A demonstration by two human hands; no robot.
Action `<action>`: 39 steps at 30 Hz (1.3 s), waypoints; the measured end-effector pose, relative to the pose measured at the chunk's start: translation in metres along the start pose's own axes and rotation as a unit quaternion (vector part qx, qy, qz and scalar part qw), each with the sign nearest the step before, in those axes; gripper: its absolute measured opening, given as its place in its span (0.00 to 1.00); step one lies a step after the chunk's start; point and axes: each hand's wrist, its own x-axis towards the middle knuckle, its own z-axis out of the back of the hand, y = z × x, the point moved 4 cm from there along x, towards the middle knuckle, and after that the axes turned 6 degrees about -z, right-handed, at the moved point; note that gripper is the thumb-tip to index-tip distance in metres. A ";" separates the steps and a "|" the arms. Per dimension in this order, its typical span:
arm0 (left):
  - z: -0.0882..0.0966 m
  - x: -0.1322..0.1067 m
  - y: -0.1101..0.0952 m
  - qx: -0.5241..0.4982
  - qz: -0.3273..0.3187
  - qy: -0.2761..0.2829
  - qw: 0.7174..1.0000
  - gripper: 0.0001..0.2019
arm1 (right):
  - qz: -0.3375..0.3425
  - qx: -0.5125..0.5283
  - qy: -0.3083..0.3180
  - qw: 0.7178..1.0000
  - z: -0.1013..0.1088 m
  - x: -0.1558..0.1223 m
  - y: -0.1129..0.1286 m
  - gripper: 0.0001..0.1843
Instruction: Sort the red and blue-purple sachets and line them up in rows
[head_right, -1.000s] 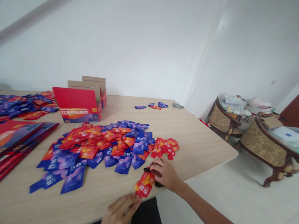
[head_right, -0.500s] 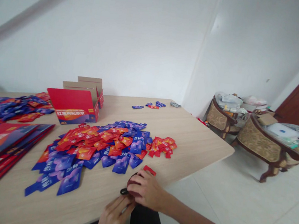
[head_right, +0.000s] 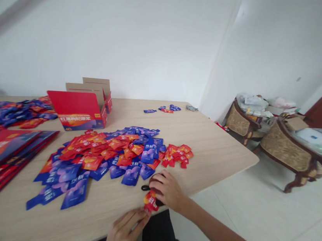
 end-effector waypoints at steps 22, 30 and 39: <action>-0.003 0.056 -0.003 0.024 0.102 0.070 0.992 0.17 | -0.306 -0.026 -0.418 0.855 0.093 -0.056 -0.189 0.16; -0.074 0.083 0.007 0.140 0.205 0.248 0.936 0.25 | -0.404 -0.134 -0.351 0.834 0.071 -0.081 -0.263 0.16; -0.097 0.081 0.018 0.161 0.162 0.336 0.914 0.19 | -0.381 -0.200 -0.303 0.850 0.064 -0.080 -0.260 0.17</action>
